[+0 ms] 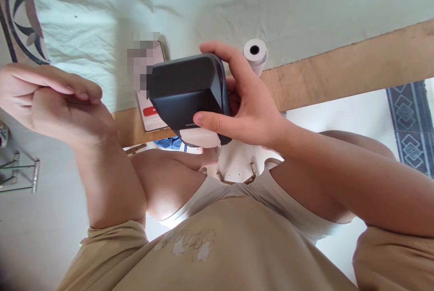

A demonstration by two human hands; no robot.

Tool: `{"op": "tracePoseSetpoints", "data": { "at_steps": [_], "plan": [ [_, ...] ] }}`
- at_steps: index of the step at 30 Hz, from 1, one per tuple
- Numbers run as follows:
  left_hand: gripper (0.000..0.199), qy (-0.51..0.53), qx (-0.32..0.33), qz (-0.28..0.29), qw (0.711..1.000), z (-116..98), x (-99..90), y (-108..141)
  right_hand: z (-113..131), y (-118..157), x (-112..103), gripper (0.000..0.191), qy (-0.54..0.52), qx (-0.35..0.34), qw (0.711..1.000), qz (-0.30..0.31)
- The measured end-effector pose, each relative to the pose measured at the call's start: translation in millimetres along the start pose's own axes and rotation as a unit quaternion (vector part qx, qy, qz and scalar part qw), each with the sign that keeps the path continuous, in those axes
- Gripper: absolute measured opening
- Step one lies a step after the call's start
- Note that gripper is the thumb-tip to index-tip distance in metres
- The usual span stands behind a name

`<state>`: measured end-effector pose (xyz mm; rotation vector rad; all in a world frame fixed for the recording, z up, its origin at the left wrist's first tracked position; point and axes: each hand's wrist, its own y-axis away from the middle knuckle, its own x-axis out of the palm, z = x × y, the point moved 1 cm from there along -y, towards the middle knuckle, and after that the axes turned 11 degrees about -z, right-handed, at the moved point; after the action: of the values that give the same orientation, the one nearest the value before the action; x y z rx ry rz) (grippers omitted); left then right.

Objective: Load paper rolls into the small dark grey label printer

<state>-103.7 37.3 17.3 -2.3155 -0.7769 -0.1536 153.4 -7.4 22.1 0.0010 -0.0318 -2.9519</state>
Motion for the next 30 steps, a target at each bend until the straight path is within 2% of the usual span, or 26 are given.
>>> {"op": "tracePoseSetpoints", "data": {
  "at_steps": [5, 10, 13, 15, 16, 19, 27, 30],
  "plan": [
    [0.022, -0.09, -0.048, 0.008, 0.995, -17, 3.3, 6, -2, -2, 0, 0.075, 0.007, -0.004, 1.0, 0.003],
    [0.049, -0.153, -0.008, 0.025, 0.988, -11, -0.3, 6, -1, -2, 1, 0.075, 0.003, -0.006, 1.0, 0.003],
    [0.039, -0.115, -0.007, 0.007, 0.993, 3, -5.5, 1, 0, -2, 1, 0.075, -0.001, -0.002, 1.0, 0.006],
    [0.032, -0.082, 0.024, 0.031, 0.996, 12, -9.1, -2, 1, -2, 1, 0.074, -0.008, -0.003, 1.0, 0.007],
    [0.026, -0.078, 0.026, 0.028, 0.996, 16, -11.1, -4, 1, -2, 1, 0.074, -0.011, -0.003, 1.0, 0.008],
    [0.022, -0.084, 0.04, 0.025, 0.995, 21, -14.8, -6, 1, -2, 1, 0.075, -0.016, -0.003, 1.0, 0.01],
    [0.011, -0.13, 0.048, 0.023, 0.99, 4, -6.7, 3, 0, -1, 2, 0.076, -0.01, -0.002, 1.0, 0.011],
    [0.009, -0.173, 0.016, 0.024, 0.984, -6, -0.5, 5, 0, -2, 2, 0.075, -0.009, -0.004, 1.0, 0.01]
  ]
}}
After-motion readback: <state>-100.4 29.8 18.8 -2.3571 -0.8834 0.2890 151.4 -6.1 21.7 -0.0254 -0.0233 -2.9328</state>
